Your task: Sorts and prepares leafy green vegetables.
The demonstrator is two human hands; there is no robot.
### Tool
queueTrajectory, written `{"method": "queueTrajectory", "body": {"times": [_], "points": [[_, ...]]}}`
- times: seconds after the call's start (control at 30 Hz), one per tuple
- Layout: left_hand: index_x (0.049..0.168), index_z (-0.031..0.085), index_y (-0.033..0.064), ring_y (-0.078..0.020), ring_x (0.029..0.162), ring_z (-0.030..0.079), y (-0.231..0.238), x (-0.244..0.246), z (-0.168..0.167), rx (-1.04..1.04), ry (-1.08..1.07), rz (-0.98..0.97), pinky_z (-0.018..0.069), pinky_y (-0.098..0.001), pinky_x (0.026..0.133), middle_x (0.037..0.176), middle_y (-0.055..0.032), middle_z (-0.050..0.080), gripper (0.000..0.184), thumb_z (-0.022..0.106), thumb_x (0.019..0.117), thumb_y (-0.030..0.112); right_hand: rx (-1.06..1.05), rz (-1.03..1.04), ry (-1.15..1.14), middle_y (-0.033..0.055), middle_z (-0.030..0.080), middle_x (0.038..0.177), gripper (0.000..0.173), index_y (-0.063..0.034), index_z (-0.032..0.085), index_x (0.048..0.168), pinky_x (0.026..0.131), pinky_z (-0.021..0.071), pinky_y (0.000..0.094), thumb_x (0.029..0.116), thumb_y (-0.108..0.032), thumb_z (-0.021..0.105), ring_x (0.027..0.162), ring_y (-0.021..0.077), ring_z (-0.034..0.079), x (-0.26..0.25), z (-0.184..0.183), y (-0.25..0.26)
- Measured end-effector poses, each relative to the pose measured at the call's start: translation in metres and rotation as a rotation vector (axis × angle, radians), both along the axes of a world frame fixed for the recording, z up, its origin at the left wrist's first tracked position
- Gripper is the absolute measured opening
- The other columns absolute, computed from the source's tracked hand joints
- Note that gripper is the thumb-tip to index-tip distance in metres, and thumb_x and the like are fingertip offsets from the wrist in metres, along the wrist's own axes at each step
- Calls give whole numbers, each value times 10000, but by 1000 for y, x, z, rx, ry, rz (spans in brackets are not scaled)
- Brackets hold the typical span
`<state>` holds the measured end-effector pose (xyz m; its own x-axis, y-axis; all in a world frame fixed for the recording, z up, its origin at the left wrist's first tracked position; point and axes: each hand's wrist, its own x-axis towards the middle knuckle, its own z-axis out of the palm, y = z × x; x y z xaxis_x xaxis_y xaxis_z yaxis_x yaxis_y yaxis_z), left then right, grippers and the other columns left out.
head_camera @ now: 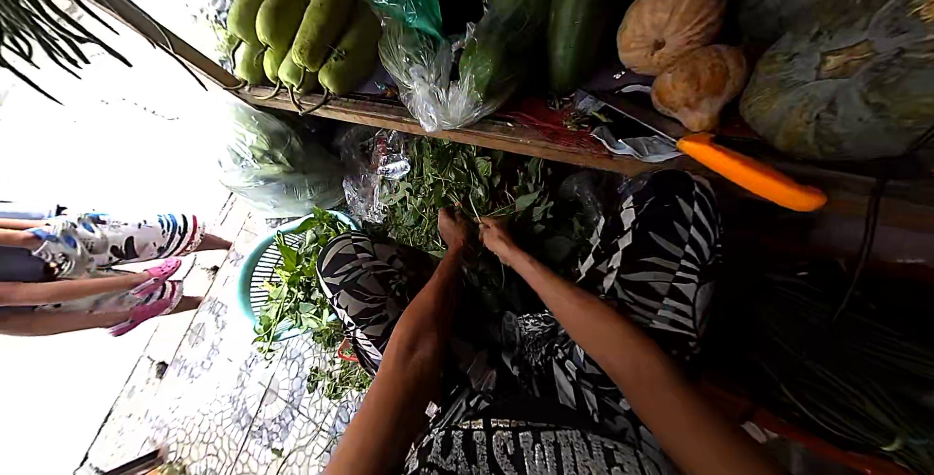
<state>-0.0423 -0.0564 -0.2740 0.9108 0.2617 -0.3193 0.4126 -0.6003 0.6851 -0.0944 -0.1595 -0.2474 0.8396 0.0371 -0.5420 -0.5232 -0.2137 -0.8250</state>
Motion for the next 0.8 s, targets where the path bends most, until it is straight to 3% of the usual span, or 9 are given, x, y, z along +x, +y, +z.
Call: {"method": "queueTrajectory", "body": {"times": [0.1, 0.2, 0.33, 0.47, 0.63, 0.8], "points": [[1335, 578, -17, -414, 1190, 626, 6, 15, 0, 83, -11, -133, 468, -583, 1035, 1257, -256, 657, 332, 560, 1046, 147, 16, 29, 8, 253, 638, 1229, 407, 20, 437, 1480, 960, 518, 448, 1105, -133, 396, 1045, 326, 658, 3, -8, 3], [1292, 627, 5, -439, 1178, 629, 10, 31, 5, 184, 19, -324, 464, -616, 1020, 1220, -261, 672, 319, 571, 1049, 205, -17, 41, 24, 267, 632, 1230, 373, 57, 470, 1422, 963, 519, 444, 1102, -124, 409, 1062, 333, 662, 9, -21, 0], [1215, 680, 15, -461, 1131, 645, 23, 52, 6, 298, 51, -532, 473, -648, 987, 1176, -259, 690, 270, 605, 1032, 198, -73, 49, 9, 264, 609, 1342, 425, -25, 470, 1504, 1033, 501, 456, 1094, -118, 411, 1170, 353, 648, 11, -46, -1], [1200, 726, 56, -395, 1166, 657, 30, 82, -2, 359, 73, -709, 460, -607, 1038, 1186, -197, 718, 281, 600, 1034, 244, -127, 46, -28, 227, 639, 1338, 386, -52, 577, 1435, 1054, 491, 464, 1096, -182, 448, 1188, 332, 655, 13, -48, -2], [1212, 691, -19, -439, 1187, 629, 30, 102, 11, 418, 70, -1071, 439, -626, 1046, 1225, -260, 675, 295, 538, 1052, 177, -223, 3, -56, 212, 676, 1290, 348, -76, 647, 1367, 1074, 463, 541, 1087, -193, 477, 1236, 369, 631, 14, -49, 0], [1181, 700, -35, -439, 1186, 628, 30, 107, 15, 419, 93, -1143, 433, -619, 1059, 1214, -262, 679, 281, 564, 1035, 162, -212, -19, -32, 220, 680, 1263, 340, -63, 648, 1341, 1044, 475, 561, 1079, -197, 479, 1215, 380, 637, 15, -48, -2]]}}
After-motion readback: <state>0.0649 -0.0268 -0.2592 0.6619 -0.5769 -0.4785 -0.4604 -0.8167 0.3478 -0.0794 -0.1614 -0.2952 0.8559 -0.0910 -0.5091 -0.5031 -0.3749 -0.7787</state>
